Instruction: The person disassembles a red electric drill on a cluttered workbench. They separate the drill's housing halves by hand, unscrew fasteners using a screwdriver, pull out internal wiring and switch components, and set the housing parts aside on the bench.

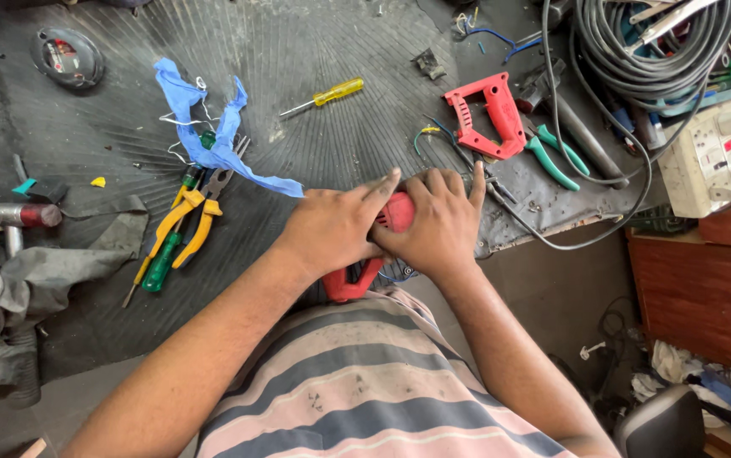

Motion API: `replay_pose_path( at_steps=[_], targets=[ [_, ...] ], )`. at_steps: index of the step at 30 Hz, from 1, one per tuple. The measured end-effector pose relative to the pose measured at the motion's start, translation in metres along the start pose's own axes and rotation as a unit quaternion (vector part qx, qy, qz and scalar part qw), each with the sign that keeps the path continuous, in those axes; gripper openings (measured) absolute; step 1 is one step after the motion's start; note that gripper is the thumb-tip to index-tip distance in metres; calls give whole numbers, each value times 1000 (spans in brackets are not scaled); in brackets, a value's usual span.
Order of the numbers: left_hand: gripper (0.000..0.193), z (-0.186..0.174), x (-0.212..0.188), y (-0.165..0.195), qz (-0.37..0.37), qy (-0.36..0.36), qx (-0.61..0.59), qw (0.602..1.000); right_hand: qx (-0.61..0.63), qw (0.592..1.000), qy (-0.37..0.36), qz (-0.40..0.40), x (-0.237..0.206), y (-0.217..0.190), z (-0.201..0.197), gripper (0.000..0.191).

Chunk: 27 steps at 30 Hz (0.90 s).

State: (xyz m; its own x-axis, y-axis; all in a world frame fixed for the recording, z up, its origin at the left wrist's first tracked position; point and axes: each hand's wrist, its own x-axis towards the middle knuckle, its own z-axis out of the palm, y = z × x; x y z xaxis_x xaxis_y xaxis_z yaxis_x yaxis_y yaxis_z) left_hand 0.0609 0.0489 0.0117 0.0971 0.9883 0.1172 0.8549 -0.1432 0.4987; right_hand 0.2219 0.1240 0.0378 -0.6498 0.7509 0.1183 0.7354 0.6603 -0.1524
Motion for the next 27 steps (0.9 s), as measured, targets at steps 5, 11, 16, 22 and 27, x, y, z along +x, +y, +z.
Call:
replay_pose_path(
  at_steps=[5, 11, 16, 22, 27],
  targets=[
    [62, 2, -18, -41, -90, 62, -155, 982, 0, 1000, 5, -13, 4, -3, 0, 54],
    [30, 2, -42, -91, -308, 108, -640, 695, -17, 1000, -22, -3, 8, -2, 3, 54],
    [23, -1, -43, -88, -268, 137, -741, 601, -15, 1000, -14, -23, 7, -1, 0, 60],
    [13, 16, -22, -50, -291, 50, -724, 623, -4, 998, 4, -61, 10, 0, -2, 72],
    [13, 9, -27, -32, -248, 83, -501, 825, -11, 998, -20, -52, 8, 0, -1, 60]
  ],
)
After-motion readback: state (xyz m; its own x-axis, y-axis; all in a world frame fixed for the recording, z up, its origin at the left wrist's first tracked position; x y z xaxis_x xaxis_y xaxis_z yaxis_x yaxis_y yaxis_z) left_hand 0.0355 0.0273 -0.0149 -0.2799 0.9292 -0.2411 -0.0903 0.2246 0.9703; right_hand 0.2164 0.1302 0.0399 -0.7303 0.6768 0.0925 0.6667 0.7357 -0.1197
